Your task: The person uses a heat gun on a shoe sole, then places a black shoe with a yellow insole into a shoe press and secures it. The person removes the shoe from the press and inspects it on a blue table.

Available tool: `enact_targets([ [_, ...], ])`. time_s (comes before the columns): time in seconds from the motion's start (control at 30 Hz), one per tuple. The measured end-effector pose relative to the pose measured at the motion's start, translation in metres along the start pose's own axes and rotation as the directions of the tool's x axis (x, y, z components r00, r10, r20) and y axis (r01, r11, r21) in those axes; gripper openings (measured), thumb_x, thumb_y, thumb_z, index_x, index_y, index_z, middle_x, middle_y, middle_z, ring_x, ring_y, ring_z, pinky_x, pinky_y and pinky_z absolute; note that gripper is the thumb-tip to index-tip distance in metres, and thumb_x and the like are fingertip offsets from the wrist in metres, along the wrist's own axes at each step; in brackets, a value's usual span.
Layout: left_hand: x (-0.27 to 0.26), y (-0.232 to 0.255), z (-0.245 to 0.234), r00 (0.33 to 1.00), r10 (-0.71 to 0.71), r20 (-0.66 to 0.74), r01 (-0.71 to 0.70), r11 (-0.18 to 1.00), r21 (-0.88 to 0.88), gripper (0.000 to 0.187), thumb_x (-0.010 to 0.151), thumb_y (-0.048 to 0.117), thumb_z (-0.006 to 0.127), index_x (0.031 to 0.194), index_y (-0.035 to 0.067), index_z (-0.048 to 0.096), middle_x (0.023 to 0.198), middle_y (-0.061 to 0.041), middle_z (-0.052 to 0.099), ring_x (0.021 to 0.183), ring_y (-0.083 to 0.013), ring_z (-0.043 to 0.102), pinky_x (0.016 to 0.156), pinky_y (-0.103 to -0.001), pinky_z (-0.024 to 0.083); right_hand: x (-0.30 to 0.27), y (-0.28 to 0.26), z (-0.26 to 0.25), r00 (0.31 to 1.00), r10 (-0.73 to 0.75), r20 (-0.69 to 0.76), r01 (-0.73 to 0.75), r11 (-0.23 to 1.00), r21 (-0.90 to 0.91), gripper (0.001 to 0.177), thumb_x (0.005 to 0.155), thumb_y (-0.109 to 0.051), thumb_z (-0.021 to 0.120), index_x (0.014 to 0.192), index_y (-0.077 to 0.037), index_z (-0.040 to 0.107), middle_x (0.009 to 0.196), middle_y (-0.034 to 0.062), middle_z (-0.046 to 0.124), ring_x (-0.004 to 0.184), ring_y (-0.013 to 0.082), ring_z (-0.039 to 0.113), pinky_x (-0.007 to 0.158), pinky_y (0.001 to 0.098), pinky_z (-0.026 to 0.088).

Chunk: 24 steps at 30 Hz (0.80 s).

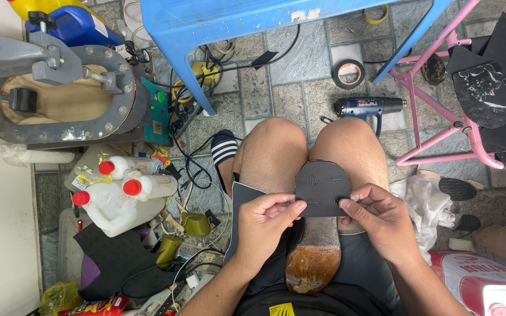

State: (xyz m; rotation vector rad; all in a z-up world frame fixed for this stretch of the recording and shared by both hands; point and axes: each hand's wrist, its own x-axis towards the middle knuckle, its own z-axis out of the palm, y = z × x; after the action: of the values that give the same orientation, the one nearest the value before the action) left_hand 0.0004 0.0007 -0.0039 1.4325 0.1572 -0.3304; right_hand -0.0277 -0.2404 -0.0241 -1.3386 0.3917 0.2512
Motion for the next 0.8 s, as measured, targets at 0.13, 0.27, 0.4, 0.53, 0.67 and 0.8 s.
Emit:
enact_targets([
  [0.13, 0.001, -0.001, 0.001, 1.000, -0.007, -0.008, 0.007, 1.000, 0.008, 0.025, 0.088, 0.011, 0.081, 0.106, -0.005, 0.075, 0.088, -0.014, 0.080, 0.074, -0.0126, 0.077, 0.064, -0.023, 0.063, -0.001, 0.000, 0.001, 1.000, -0.004, -0.007, 0.004, 1.000, 0.000, 0.010, 0.092, -0.003, 0.070, 0.101, 0.001, 0.066, 0.088, 0.0105, 0.076, 0.073, 0.0120, 0.071, 0.067, 0.0256, 0.058],
  [0.27, 0.001, -0.002, 0.001, 1.000, -0.011, -0.012, 0.010, 1.000, -0.006, 0.026, 0.088, 0.011, 0.081, 0.106, -0.005, 0.075, 0.088, -0.014, 0.080, 0.074, -0.0123, 0.076, 0.063, -0.023, 0.062, -0.001, 0.001, 0.002, 1.000, 0.001, -0.019, -0.001, 1.000, -0.020, 0.010, 0.093, -0.003, 0.070, 0.101, 0.001, 0.066, 0.085, 0.0107, 0.075, 0.071, 0.0121, 0.070, 0.064, 0.0261, 0.058],
  [0.4, 0.001, -0.002, 0.001, 1.000, -0.014, -0.019, 0.014, 1.000, 0.023, 0.026, 0.087, 0.012, 0.081, 0.106, -0.005, 0.075, 0.088, -0.013, 0.081, 0.073, -0.0117, 0.077, 0.063, -0.023, 0.063, -0.001, -0.001, 0.003, 1.000, -0.005, -0.020, 0.005, 1.000, -0.023, 0.011, 0.092, -0.004, 0.070, 0.101, 0.002, 0.066, 0.085, 0.0100, 0.074, 0.071, 0.0116, 0.070, 0.064, 0.0255, 0.058],
  [0.53, 0.002, -0.004, 0.000, 1.000, -0.025, -0.019, 0.025, 1.000, 0.007, 0.025, 0.087, 0.012, 0.081, 0.105, -0.005, 0.075, 0.086, -0.012, 0.080, 0.073, -0.0106, 0.076, 0.063, -0.022, 0.062, -0.001, -0.001, 0.004, 1.000, -0.009, -0.017, 0.008, 0.999, -0.035, 0.010, 0.092, -0.002, 0.070, 0.100, 0.002, 0.066, 0.084, 0.0108, 0.075, 0.071, 0.0124, 0.070, 0.064, 0.0254, 0.057],
  [0.67, 0.003, -0.003, 0.002, 1.000, 0.005, -0.005, -0.005, 1.000, 0.005, 0.024, 0.089, 0.009, 0.080, 0.105, -0.006, 0.074, 0.085, -0.011, 0.079, 0.073, -0.0092, 0.074, 0.065, -0.021, 0.061, -0.002, 0.002, 0.006, 0.999, -0.047, -0.025, 0.046, 0.999, -0.018, 0.010, 0.092, -0.001, 0.070, 0.099, 0.001, 0.064, 0.084, 0.0092, 0.074, 0.072, 0.0115, 0.069, 0.065, 0.0247, 0.057],
  [0.8, 0.005, 0.009, 0.004, 0.999, 0.030, 0.033, -0.032, 0.998, 0.055, 0.028, 0.091, 0.006, 0.082, 0.113, -0.007, 0.071, 0.095, -0.018, 0.076, 0.083, -0.0128, 0.073, 0.070, -0.023, 0.061, -0.004, 0.004, 0.008, 0.994, -0.110, -0.027, 0.108, 0.992, -0.061, 0.010, 0.093, 0.001, 0.070, 0.101, 0.002, 0.063, 0.087, 0.0104, 0.072, 0.080, 0.0115, 0.070, 0.071, 0.0252, 0.057],
])
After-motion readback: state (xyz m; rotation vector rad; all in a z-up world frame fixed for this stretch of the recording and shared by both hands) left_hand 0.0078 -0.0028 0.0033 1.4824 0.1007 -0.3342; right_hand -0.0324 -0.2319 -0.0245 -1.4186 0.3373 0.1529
